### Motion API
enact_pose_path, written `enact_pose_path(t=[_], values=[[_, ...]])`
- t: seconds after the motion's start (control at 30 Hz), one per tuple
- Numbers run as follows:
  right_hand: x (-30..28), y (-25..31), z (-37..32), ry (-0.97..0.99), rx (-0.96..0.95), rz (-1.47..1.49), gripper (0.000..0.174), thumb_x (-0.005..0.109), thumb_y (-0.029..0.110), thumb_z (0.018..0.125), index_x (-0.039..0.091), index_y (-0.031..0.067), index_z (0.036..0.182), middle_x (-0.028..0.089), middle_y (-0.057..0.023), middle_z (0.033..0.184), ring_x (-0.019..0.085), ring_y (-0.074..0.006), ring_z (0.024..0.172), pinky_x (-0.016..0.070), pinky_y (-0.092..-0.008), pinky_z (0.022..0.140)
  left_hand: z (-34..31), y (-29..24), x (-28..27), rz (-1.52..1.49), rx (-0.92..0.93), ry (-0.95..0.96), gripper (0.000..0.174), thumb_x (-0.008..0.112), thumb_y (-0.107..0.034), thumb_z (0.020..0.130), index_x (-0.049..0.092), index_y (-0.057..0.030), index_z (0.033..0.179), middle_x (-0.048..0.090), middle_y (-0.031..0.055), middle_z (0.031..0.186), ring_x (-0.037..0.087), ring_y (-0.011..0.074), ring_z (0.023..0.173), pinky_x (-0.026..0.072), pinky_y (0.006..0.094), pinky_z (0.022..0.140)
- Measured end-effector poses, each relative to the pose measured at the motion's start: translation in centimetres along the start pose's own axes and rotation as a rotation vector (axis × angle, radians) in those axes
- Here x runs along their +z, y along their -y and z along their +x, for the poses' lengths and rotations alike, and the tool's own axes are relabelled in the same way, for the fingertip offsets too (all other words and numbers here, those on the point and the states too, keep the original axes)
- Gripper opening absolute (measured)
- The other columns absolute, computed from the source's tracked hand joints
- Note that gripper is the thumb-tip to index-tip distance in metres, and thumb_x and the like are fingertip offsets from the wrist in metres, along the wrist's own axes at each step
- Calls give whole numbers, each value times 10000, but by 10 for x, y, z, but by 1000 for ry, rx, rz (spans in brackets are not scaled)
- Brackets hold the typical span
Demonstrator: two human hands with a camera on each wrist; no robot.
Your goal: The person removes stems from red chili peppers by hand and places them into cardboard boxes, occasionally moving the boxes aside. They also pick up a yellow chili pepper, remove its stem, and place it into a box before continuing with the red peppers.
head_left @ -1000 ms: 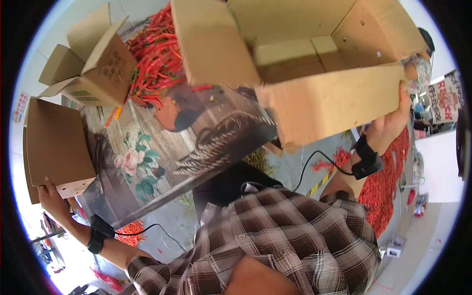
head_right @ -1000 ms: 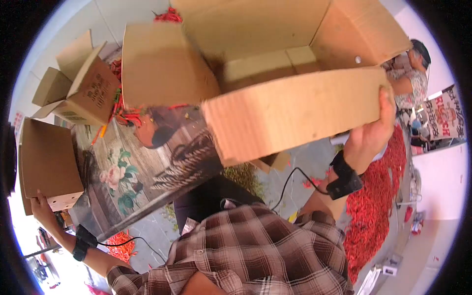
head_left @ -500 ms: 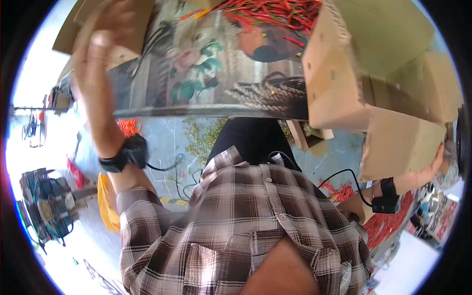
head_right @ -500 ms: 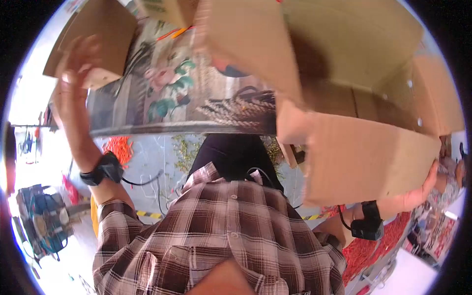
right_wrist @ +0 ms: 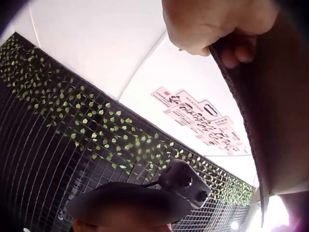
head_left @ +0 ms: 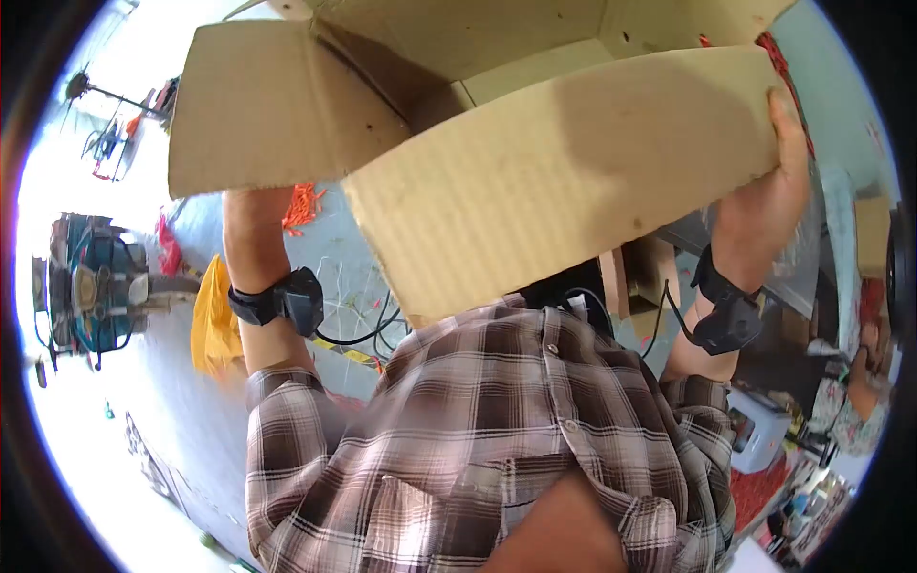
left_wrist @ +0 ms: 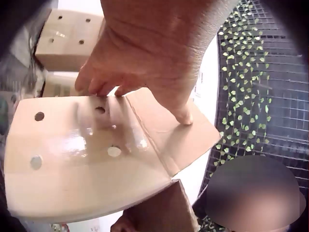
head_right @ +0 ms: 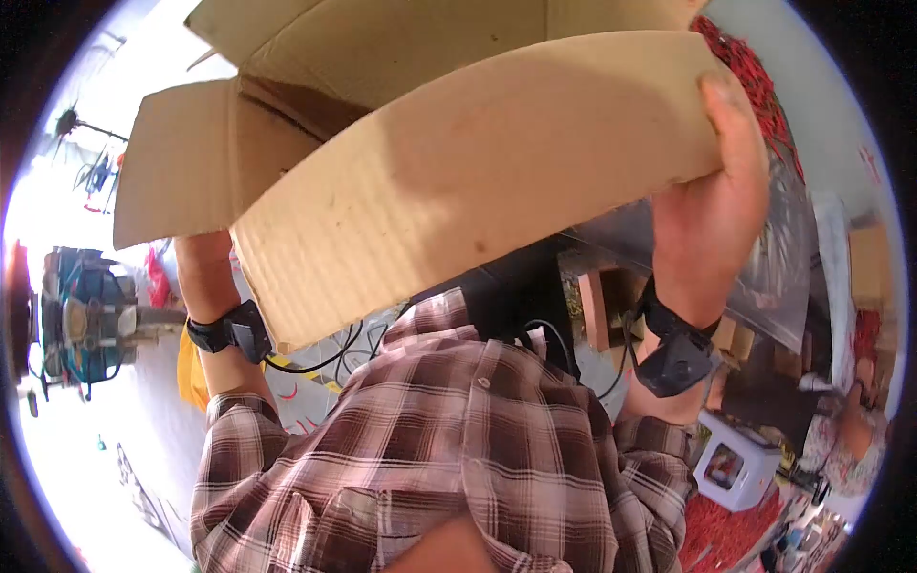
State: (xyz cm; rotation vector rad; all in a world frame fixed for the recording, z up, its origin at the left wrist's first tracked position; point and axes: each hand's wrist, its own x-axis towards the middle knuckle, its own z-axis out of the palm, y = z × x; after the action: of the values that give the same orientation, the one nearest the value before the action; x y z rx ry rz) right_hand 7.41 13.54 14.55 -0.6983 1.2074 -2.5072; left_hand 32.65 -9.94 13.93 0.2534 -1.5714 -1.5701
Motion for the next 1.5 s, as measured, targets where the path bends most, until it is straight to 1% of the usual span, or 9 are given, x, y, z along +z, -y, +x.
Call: enact_pose_path(t=[0.33, 0.53, 0.7, 1.0, 1.1, 1.27, 1.33, 1.4, 1.5], values=[[81, -74, -26, 393, 260, -56, 290, 564, 185, 890, 574, 1, 1114, 629, -16, 808, 600, -74, 652, 439, -221, 488, -85, -49, -82, 112, -165, -295, 641, 527, -411, 876, 429, 9, 1351, 510, 139, 1288, 496, 219, 1165, 408, 336, 966], [114, -106, -37, 604, 425, -44, 251, 555, 176, 887, 590, 24, 1084, 594, 1, 751, 513, -34, 583, 389, -200, 468, -122, -52, -97, 35, -219, -602, 526, 502, -306, 889, 449, -5, 1316, 529, 131, 1244, 523, 229, 1137, 431, 355, 962], [150, -144, -55, 857, 357, -80, 254, 542, 153, 880, 563, -23, 1062, 598, -40, 885, 524, -97, 839, 440, -289, 741, -159, -55, -164, 233, -468, -705, 395, 562, -283, 898, 550, 8, 1166, 627, 88, 1019, 624, 183, 883, 514, 311, 769], [184, -169, -84, 1302, 691, -217, 354, 550, 215, 922, 520, -8, 1194, 602, -43, 876, 526, -59, 661, 448, -235, 562, -255, -41, -241, 460, -703, -712, 381, 569, -348, 918, 623, 4, 1053, 666, 81, 917, 636, 128, 718, 493, 246, 582], [157, -177, -75, 1277, 288, -439, 345, 590, 191, 891, 521, 0, 1170, 616, -82, 728, 592, -139, 639, 472, -309, 584, -292, -23, -265, 529, -803, -725, 376, 539, -341, 933, 644, 13, 1005, 679, 80, 880, 616, 112, 665, 479, 247, 564], [78, -159, -33, 837, 377, -604, 267, 532, 77, 909, 556, -6, 1162, 612, -27, 822, 541, -76, 659, 456, -222, 599, -326, 74, -308, 740, -1111, -829, 404, 600, -365, 886, 646, 23, 990, 640, 49, 789, 629, 125, 755, 525, 278, 648], [42, -151, -19, 667, 331, -641, 243, 515, 94, 932, 567, -8, 1146, 608, -26, 835, 523, -52, 646, 437, -198, 579, -365, 162, -360, 1088, -933, -577, 287, 658, -288, 822, 639, -19, 920, 630, 131, 685, 635, 261, 622, 525, 358, 582], [14, -139, -10, 564, 315, -692, 236, 507, 101, 941, 568, -8, 1142, 606, -23, 831, 516, -44, 640, 431, -194, 573, -350, 207, -355, 1865, -892, 184, 278, 700, -251, 766, 624, -21, 904, 641, 192, 764, 648, 340, 713, 525, 403, 601], [-28, -129, -5, 422, 165, -886, 218, 486, 114, 963, 574, 0, 1126, 597, -18, 819, 484, -45, 604, 413, -200, 548, -330, 257, -324, 1742, -1018, -50, 297, 708, -256, 757, 614, -19, 910, 653, 201, 819, 653, 357, 779, 523, 411, 627]])
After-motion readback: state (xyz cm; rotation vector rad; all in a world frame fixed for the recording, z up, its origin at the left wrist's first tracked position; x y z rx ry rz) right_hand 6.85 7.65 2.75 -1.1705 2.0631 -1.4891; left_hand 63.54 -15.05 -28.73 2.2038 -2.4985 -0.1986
